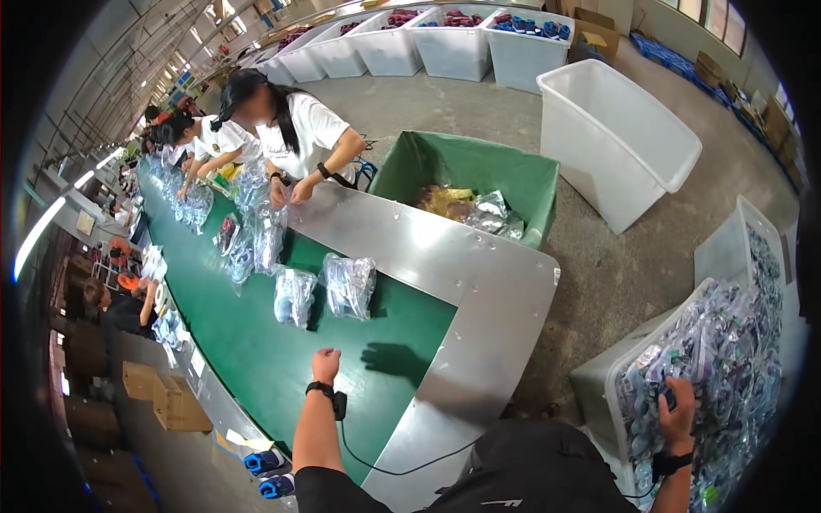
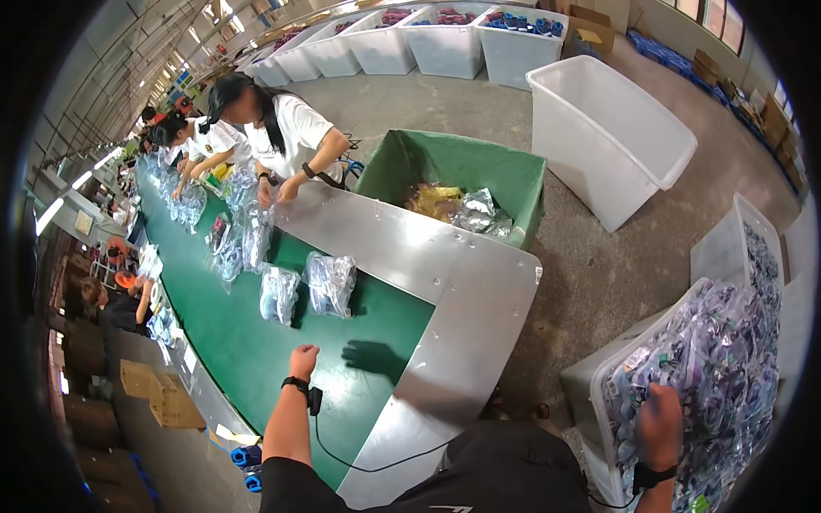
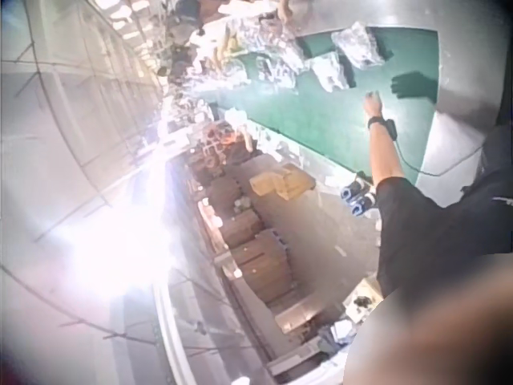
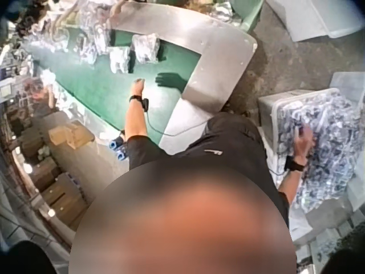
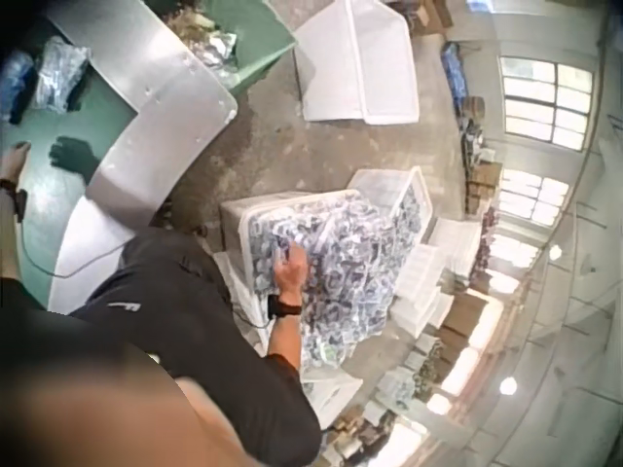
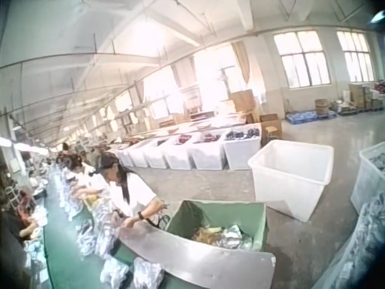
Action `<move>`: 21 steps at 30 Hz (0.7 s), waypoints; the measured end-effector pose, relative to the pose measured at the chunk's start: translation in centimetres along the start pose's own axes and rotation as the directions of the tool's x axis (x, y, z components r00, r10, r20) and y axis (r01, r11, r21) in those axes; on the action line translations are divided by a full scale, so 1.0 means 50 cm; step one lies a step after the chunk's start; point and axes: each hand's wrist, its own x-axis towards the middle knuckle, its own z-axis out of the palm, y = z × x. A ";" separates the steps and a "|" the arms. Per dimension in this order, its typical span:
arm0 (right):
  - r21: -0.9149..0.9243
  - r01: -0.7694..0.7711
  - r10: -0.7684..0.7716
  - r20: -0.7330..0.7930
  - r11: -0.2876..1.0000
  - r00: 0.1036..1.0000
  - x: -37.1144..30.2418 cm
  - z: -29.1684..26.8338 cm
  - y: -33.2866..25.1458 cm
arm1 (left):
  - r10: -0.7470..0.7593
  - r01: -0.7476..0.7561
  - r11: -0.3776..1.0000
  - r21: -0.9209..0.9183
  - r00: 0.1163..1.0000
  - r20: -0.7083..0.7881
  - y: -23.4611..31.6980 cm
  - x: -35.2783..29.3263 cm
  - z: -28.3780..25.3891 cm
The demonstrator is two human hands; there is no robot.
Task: The person repeatedly picks up packaged shoes from a green conveyor belt and places them into a large white bin. The person handles the items one by one, moving them from the belt to the bin in a repetitive cycle.
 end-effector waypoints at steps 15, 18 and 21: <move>-0.191 -0.125 0.177 0.287 0.974 0.942 -0.027 0.030 -0.129 | -0.168 0.101 0.969 -0.226 0.938 -0.303 0.235 0.284 0.158; -0.179 -0.132 0.178 0.275 0.975 0.945 -0.041 0.036 -0.123 | -0.237 0.191 0.923 -0.335 0.966 -0.102 0.208 0.283 0.169; -0.220 -0.071 0.143 0.334 0.973 0.932 -0.041 0.056 -0.110 | -0.229 0.331 0.708 -0.624 0.943 0.240 0.182 0.242 0.179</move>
